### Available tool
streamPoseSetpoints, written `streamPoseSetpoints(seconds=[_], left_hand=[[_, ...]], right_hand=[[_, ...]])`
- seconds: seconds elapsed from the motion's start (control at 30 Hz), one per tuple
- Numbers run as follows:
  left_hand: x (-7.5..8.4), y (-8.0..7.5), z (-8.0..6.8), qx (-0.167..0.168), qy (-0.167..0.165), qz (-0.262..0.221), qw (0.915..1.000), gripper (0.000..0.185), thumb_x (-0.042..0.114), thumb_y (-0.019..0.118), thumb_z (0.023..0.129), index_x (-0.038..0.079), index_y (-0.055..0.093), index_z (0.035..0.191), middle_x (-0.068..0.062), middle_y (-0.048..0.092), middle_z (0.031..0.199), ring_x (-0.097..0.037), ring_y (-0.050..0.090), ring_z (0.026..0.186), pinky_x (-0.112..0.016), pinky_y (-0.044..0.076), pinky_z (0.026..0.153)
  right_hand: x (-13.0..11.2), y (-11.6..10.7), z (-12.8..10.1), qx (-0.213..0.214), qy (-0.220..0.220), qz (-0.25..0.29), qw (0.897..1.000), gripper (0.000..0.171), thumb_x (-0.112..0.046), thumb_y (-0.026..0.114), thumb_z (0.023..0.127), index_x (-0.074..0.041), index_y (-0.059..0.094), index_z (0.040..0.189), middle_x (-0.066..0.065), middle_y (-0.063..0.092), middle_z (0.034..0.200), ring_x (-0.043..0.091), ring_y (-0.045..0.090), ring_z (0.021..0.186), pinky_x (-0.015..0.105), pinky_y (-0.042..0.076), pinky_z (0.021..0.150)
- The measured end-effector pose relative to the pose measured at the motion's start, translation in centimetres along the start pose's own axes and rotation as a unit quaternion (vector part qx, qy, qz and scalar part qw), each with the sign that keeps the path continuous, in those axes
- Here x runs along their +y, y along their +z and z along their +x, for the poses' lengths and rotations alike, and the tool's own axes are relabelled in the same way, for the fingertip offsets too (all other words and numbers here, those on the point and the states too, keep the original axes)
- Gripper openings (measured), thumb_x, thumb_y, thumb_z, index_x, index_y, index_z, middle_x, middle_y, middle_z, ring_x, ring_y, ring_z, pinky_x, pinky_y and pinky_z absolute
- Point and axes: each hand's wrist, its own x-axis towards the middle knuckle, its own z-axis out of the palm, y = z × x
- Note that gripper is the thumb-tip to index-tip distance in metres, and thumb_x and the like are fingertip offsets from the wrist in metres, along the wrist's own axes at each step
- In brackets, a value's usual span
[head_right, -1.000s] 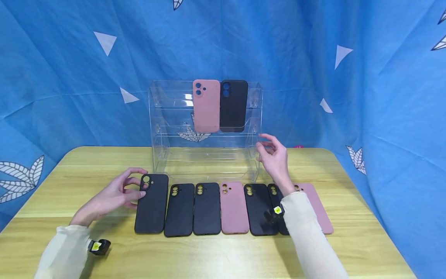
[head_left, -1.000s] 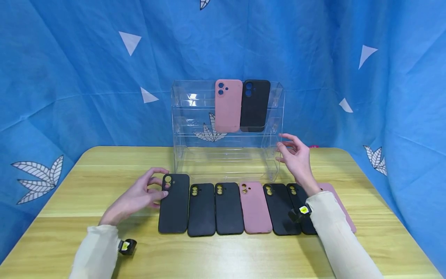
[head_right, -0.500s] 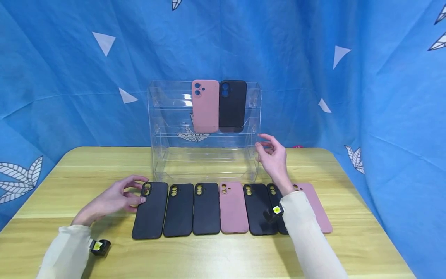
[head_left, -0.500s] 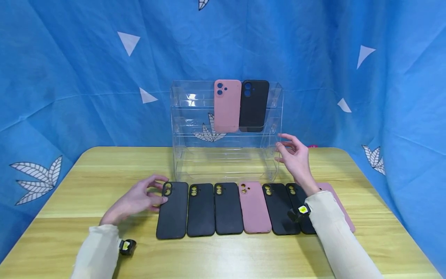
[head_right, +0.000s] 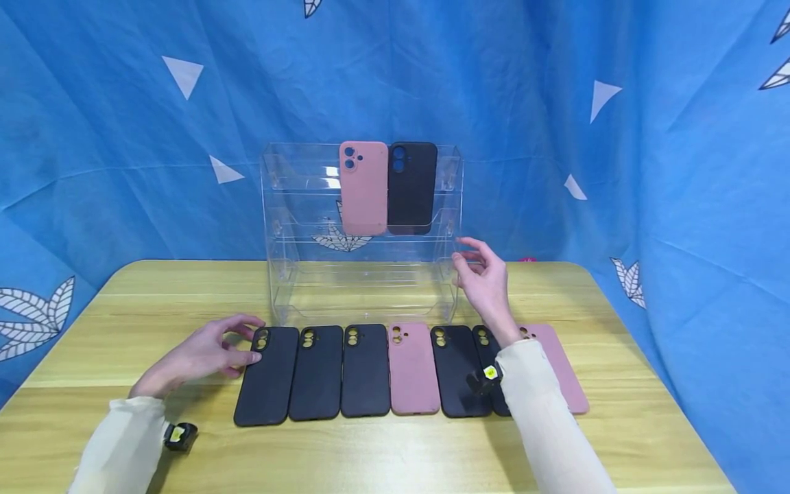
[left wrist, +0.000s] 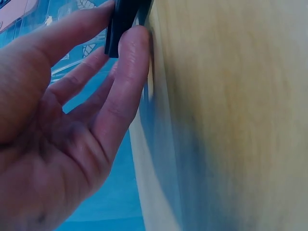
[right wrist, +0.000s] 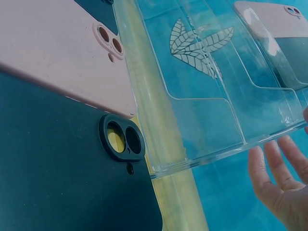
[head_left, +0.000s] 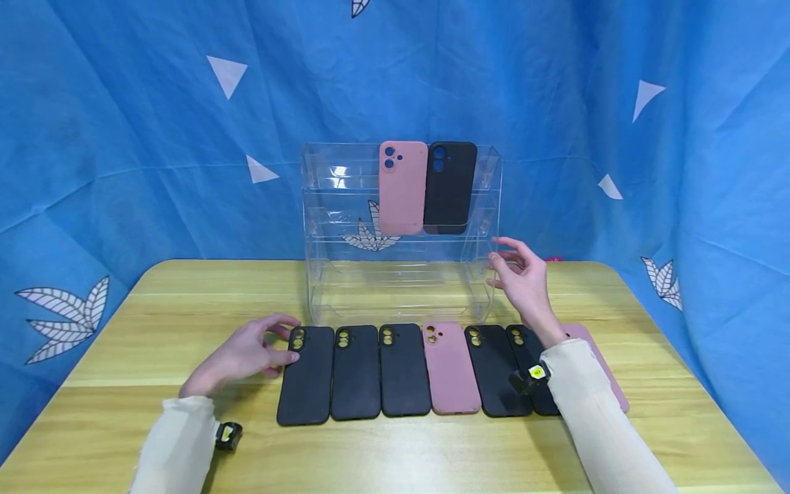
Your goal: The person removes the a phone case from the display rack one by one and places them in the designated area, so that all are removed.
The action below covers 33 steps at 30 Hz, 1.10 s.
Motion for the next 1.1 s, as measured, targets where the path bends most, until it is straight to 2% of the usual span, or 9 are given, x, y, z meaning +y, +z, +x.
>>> streamPoseSetpoints(seconds=[0.07,0.2,0.5,0.63,0.87,1.1], left_hand=[[0.1,0.1,-0.1,0.002,0.001,0.014,0.9999,0.06,0.013,0.077,0.09,0.006,0.051,0.144,-0.026,0.052,0.136,-0.02,0.069,0.075,-0.035,0.063,0.068],[0.3,0.1,-0.2,0.009,0.001,0.04,0.9991,0.058,0.014,0.078,0.09,0.004,0.053,0.142,-0.025,0.053,0.134,-0.018,0.068,0.07,-0.034,0.061,0.066],[0.2,-0.1,-0.2,0.013,0.015,0.05,0.9986,0.054,0.017,0.074,0.094,0.004,0.053,0.142,-0.023,0.056,0.129,-0.019,0.067,0.071,-0.034,0.06,0.064],[0.3,-0.5,-0.1,0.026,0.03,0.036,0.9986,0.051,0.02,0.069,0.097,0.006,0.052,0.143,-0.022,0.058,0.128,-0.02,0.069,0.079,-0.033,0.06,0.068],[1.1,-1.0,-0.1,0.064,0.091,-0.01,0.9937,0.049,0.02,0.068,0.099,0.003,0.052,0.142,-0.026,0.058,0.131,-0.03,0.073,0.099,-0.035,0.063,0.076],[2.5,-0.9,-0.2,0.102,0.12,-0.026,0.9871,0.047,0.028,0.068,0.1,0.011,0.055,0.142,-0.018,0.061,0.131,-0.036,0.07,0.11,-0.039,0.062,0.083]], right_hand=[[0.0,0.0,0.0,0.0,0.0,0.0,1.0,0.041,-0.022,0.058,0.104,-0.006,0.056,0.142,0.021,0.062,0.126,0.016,0.07,0.1,0.024,0.063,0.074],[0.0,0.0,0.0,0.0,-0.001,-0.003,1.0,0.041,-0.023,0.059,0.104,-0.007,0.056,0.142,0.013,0.063,0.121,0.015,0.07,0.1,0.025,0.063,0.074],[0.0,0.0,0.0,0.003,0.006,0.002,1.0,0.04,-0.022,0.058,0.104,-0.007,0.056,0.142,0.005,0.064,0.116,0.017,0.069,0.1,0.026,0.063,0.074],[0.0,0.0,0.0,0.005,0.006,0.001,1.0,0.039,-0.021,0.058,0.105,-0.007,0.056,0.141,0.003,0.064,0.115,0.019,0.07,0.101,0.027,0.063,0.074],[0.0,0.1,0.0,0.007,0.007,-0.003,1.0,0.039,-0.022,0.058,0.104,-0.007,0.056,0.141,0.015,0.063,0.123,0.016,0.07,0.099,0.026,0.063,0.073],[-0.1,0.2,0.0,0.011,0.015,-0.001,1.0,0.039,-0.022,0.058,0.104,-0.008,0.057,0.141,0.011,0.064,0.121,0.019,0.069,0.101,0.026,0.063,0.073]])
